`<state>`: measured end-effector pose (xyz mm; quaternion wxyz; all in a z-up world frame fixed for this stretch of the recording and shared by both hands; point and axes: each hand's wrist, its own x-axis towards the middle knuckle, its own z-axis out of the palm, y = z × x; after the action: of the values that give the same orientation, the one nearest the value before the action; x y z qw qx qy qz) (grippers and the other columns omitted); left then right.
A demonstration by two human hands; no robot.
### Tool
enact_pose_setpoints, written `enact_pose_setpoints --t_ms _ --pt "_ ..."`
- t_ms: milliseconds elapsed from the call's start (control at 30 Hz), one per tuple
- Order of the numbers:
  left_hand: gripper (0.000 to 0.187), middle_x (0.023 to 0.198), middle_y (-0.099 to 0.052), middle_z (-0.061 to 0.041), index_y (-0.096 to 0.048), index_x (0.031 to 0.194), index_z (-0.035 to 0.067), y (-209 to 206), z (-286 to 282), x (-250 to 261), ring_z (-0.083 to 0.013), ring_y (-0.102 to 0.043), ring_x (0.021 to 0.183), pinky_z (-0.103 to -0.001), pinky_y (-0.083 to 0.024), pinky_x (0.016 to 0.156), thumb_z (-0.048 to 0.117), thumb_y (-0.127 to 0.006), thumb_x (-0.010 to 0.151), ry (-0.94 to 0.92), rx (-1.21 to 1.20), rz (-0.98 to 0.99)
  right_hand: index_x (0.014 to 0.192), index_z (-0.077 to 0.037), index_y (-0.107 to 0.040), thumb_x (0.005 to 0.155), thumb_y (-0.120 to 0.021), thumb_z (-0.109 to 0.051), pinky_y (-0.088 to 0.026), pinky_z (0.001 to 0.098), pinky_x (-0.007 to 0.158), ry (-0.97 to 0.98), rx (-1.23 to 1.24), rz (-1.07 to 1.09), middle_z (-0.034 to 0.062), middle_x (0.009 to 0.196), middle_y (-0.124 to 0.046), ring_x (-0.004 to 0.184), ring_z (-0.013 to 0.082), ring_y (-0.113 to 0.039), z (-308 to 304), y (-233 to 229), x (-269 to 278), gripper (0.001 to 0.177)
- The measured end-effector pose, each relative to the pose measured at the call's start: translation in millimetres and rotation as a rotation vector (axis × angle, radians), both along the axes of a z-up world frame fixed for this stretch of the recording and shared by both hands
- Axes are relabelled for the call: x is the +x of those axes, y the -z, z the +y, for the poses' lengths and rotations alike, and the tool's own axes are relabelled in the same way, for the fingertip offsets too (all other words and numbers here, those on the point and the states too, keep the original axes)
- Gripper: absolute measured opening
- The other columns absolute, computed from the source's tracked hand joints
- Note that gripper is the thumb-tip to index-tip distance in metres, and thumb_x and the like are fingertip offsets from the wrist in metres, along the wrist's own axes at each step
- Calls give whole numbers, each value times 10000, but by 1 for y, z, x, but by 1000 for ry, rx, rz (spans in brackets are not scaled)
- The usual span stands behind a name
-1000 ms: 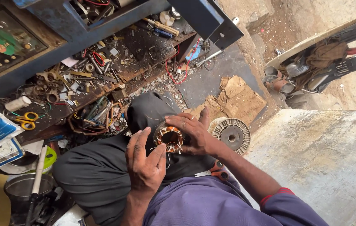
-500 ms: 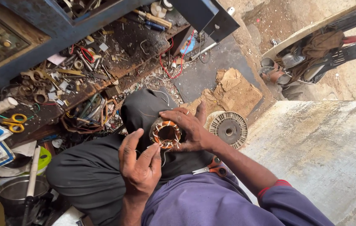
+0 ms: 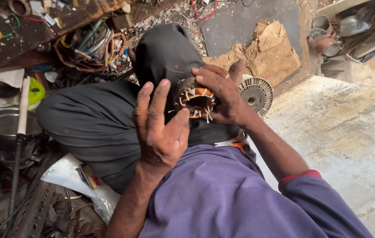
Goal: The person is repairing a cylindrical electrical component, likely a motor stator, by hand. They are wrapping white wire around the copper windings, using a pair of scissors to cut the wire, and adjusting the component's position.
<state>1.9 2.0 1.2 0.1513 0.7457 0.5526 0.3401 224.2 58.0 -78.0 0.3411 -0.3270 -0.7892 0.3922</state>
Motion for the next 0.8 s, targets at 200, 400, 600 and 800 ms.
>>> enact_pose_setpoints --t_ms 200,400,600,800 --pt "59 1589 -437 -182 -748 982 65 5 0 4 -412 -365 1504 -530 -364 1237 94 -766 1030 8 24 92 1465 -70 -467 813 -907 -177 -144 554 1257 48 108 -88 150 1496 -550 1366 343 -568 0 -6 -3 794" --pt "87 1611 -414 -166 -735 981 55 13 1 9 -414 -356 1509 -569 -359 1252 109 -748 1048 32 47 84 1516 -84 -450 833 -898 -235 -262 503 1290 19 -4 -59 144 1557 -516 1426 355 -517 -1 -3 -1 831" --pt "95 1582 -442 -176 -723 940 52 12 4 13 -425 -383 1482 -582 -368 1222 106 -752 1011 53 26 75 1505 -80 -458 827 -882 -267 -276 511 1269 21 4 -103 144 1549 -518 1428 347 -509 -1 -1 1 821" --pt "46 1532 -486 -204 -704 857 61 8 17 16 -478 -412 1434 -601 -367 1164 57 -748 843 52 -114 19 1514 -71 -456 848 -872 -322 -276 520 1251 18 -58 -102 142 1545 -529 1434 340 -516 3 -6 -1 824"
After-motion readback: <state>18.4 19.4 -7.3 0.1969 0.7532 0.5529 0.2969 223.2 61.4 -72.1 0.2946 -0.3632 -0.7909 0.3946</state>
